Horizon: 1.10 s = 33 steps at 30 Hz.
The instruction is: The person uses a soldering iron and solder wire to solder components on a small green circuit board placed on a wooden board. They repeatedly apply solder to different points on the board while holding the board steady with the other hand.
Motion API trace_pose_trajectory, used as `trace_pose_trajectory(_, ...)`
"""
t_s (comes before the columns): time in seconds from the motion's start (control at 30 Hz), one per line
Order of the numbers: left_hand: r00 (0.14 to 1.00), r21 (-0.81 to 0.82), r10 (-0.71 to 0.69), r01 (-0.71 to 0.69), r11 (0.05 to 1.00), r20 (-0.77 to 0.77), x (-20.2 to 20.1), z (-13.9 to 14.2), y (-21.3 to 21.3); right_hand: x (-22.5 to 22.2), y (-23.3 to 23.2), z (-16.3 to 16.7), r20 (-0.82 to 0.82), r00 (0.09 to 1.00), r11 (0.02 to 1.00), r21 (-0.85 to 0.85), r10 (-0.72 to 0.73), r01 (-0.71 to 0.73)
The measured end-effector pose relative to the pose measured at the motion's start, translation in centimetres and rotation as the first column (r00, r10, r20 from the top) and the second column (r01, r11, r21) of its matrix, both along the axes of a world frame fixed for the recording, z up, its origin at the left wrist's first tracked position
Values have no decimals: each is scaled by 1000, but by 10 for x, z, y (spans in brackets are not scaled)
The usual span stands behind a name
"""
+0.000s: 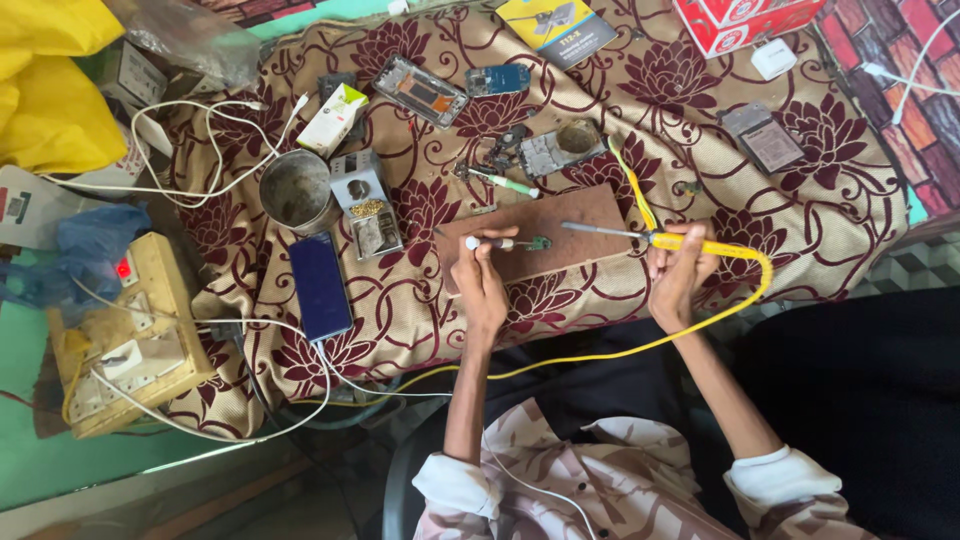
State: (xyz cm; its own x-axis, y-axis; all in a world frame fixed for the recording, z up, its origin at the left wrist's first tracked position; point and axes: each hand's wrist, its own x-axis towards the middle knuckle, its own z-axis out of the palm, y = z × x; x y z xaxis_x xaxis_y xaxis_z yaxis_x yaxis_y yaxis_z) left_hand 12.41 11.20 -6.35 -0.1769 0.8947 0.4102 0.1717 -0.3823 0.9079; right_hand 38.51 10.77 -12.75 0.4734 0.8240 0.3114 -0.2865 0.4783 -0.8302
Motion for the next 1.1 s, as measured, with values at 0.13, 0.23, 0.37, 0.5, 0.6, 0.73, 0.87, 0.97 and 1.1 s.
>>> trace_pose_trajectory(0.13, 999, 159, -36, 38, 987, -13, 1, -10, 4, 2, 13, -19, -162, 986, 992, -122, -37, 17)
trace_pose_trajectory(0.23, 1000, 63, -4, 2, 998, 20, 2, -15, 6, 3, 19, -22, -211, 976, 989, -145, -53, 22)
trace_pose_trajectory(0.37, 1000, 83, -15, 13, 996, 23, 1, -16, 2, 2, 23, -23, -239, 971, 989, -146, -9, -27)
trace_pose_trajectory(0.5, 999, 108, -20, 17, 994, 28, 1, -14, -2, -9, 24, -27, -278, 961, 988, -151, -12, -31)
trace_pose_trajectory(0.6, 1000, 91, 14, -15, 996, 15, 2, -14, -3, -13, 22, -31, -171, 985, 982, -181, 27, -58)
trace_pose_trajectory(0.73, 999, 50, 33, -32, 998, -24, 2, -13, -8, -13, 21, -31, -226, 974, 985, -174, -27, -13)
trace_pose_trajectory(0.87, 997, 108, 61, -55, 993, -55, 3, -12, -9, -13, 20, -27, -146, 989, 986, -166, -20, -4)
trace_pose_trajectory(0.97, 994, 68, 70, -65, 996, -81, 4, -12, -14, -14, 12, -25, -74, 997, 989, -145, 4, -15)
trace_pose_trajectory(1.1, 973, 167, 116, -82, 982, -202, 3, -9, -14, -12, 14, -25, -23, 1000, 993, -121, 9, -12)
